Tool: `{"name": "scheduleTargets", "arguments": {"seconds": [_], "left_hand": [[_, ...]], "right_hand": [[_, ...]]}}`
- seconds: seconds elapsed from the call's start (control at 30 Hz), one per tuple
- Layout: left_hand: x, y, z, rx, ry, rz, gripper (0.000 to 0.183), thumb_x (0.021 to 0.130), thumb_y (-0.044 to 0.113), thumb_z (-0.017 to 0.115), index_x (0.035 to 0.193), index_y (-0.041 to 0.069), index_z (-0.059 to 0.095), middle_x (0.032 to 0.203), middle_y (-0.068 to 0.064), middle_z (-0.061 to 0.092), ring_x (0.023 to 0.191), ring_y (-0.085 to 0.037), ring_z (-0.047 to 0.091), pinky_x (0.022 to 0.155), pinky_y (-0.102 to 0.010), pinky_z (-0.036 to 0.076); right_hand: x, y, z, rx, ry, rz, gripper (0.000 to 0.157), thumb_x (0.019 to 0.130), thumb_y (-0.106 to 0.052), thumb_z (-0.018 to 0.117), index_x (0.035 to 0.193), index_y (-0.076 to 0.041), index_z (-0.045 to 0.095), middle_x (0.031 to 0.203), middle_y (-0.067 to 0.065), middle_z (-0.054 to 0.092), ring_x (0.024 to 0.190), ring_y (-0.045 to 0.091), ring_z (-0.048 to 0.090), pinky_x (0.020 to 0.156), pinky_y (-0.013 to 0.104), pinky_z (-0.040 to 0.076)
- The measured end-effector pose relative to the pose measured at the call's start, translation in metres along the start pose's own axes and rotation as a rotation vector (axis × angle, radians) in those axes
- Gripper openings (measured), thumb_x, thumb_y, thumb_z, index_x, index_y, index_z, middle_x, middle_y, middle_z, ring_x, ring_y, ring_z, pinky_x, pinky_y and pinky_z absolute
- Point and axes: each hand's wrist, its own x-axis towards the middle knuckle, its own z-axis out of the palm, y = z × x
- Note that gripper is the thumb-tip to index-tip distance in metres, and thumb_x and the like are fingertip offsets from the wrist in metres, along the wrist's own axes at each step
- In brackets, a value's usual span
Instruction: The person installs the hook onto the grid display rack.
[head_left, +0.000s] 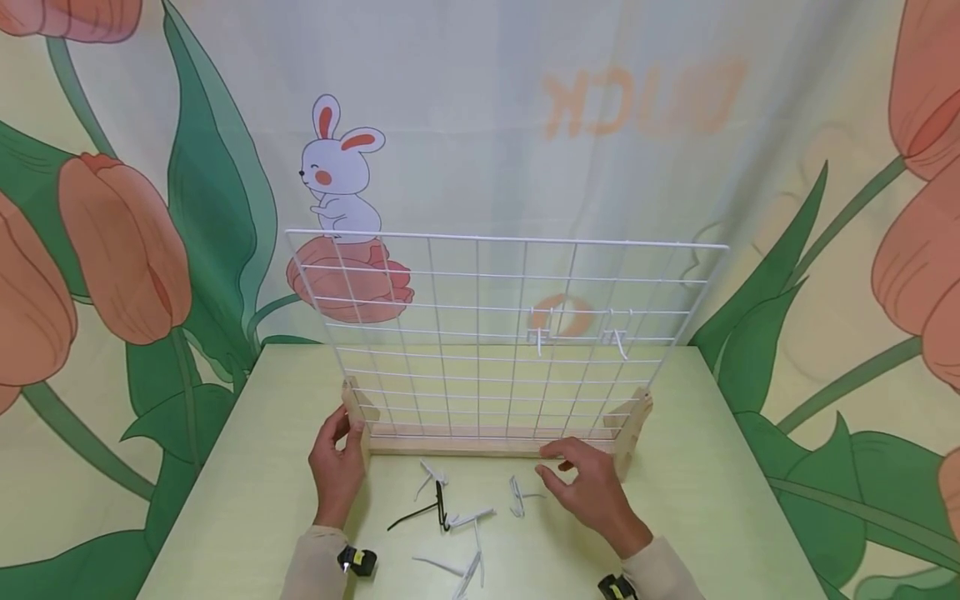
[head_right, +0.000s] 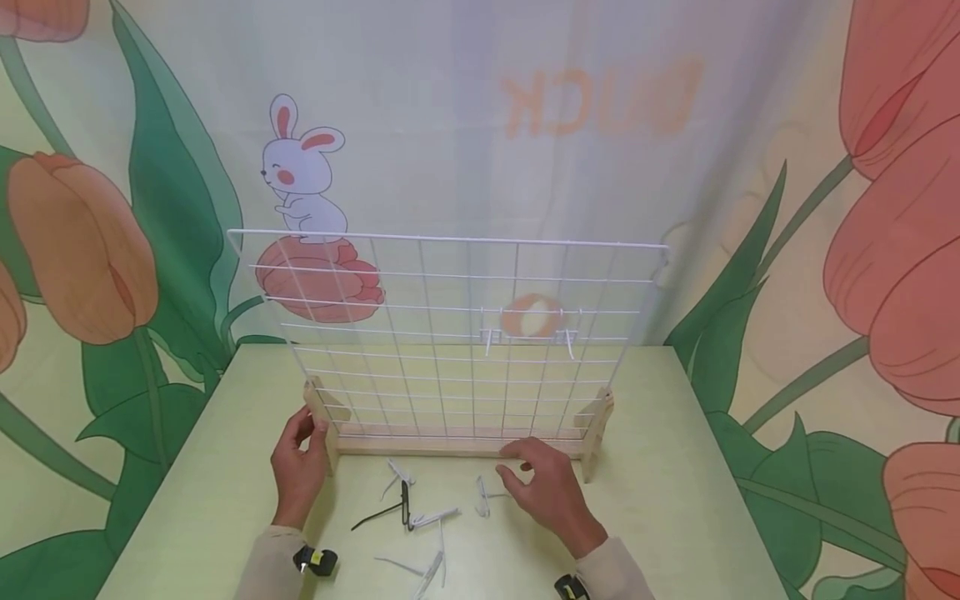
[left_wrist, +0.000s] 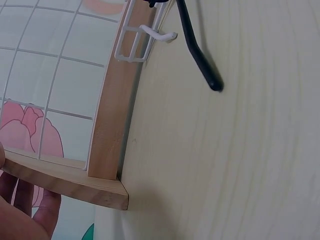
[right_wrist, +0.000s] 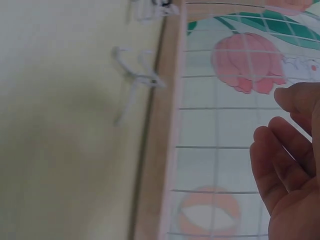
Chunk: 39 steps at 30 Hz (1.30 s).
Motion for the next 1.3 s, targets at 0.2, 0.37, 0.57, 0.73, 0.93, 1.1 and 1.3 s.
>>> {"name": "scheduleTargets", "arguments": {"seconds": [0.2,0.37,0.57,0.73,0.93,1.1,1.3], "left_hand": [[0.000,-0.001,0.000,-0.004,0.004,0.010,0.041,0.107,0.025,0.066,0.146,0.014,0.061,0.131,-0.015,0.070,0.119,-0.021,0.063,0.077,-0.002,0.045],[0.000,-0.002,0.001,0.007,0.007,0.003,0.042,0.107,0.024,0.065,0.147,0.013,0.060,0.133,-0.015,0.070,0.119,-0.020,0.062,0.078,-0.001,0.044],[0.000,-0.002,0.001,0.019,0.008,-0.001,0.042,0.107,0.025,0.065,0.148,0.014,0.060,0.132,-0.014,0.071,0.117,-0.013,0.060,0.078,-0.002,0.044],[0.000,-0.002,0.001,0.019,0.008,-0.001,0.042,0.107,0.024,0.065,0.147,0.014,0.060,0.132,-0.014,0.071,0.116,-0.011,0.060,0.078,-0.002,0.044],[0.000,-0.001,0.000,0.016,0.011,-0.002,0.041,0.107,0.024,0.066,0.147,0.015,0.061,0.132,-0.014,0.071,0.116,-0.014,0.061,0.077,-0.004,0.045],[-0.001,-0.001,-0.001,0.003,0.014,-0.002,0.041,0.107,0.023,0.066,0.146,0.014,0.062,0.132,-0.015,0.071,0.115,-0.015,0.061,0.076,-0.004,0.046],[-0.001,0.001,-0.001,-0.010,0.007,0.004,0.041,0.107,0.024,0.066,0.146,0.014,0.062,0.131,-0.014,0.071,0.113,-0.012,0.059,0.077,-0.004,0.046]], "right_hand": [[-0.020,0.010,0.011,-0.003,-0.130,0.040,0.029,0.080,-0.008,0.092,0.105,-0.014,0.077,0.101,-0.003,0.078,0.089,0.017,0.076,0.067,0.027,0.062],[-0.029,0.016,0.015,0.004,-0.178,0.054,0.027,0.082,-0.009,0.091,0.104,-0.015,0.077,0.100,-0.003,0.078,0.085,0.019,0.076,0.066,0.031,0.062],[-0.036,0.026,0.024,-0.002,-0.230,0.077,0.024,0.083,-0.009,0.090,0.104,-0.010,0.078,0.099,-0.003,0.078,0.082,0.018,0.075,0.068,0.033,0.062],[-0.042,0.035,0.034,-0.030,-0.264,0.062,0.023,0.083,-0.011,0.090,0.104,-0.011,0.079,0.102,-0.003,0.078,0.082,0.014,0.073,0.070,0.029,0.061],[-0.045,0.039,0.045,-0.102,-0.274,0.025,0.024,0.080,-0.012,0.091,0.101,-0.016,0.079,0.100,-0.007,0.078,0.092,0.011,0.072,0.080,0.029,0.059],[-0.044,0.037,0.052,-0.164,-0.350,0.065,0.020,0.082,-0.015,0.090,0.098,-0.019,0.080,0.097,-0.011,0.076,0.093,0.009,0.067,0.084,0.031,0.057],[-0.038,0.034,0.055,-0.200,-0.396,0.076,0.014,0.083,-0.013,0.088,0.095,-0.018,0.082,0.092,-0.011,0.074,0.089,0.007,0.063,0.081,0.029,0.056]]}}
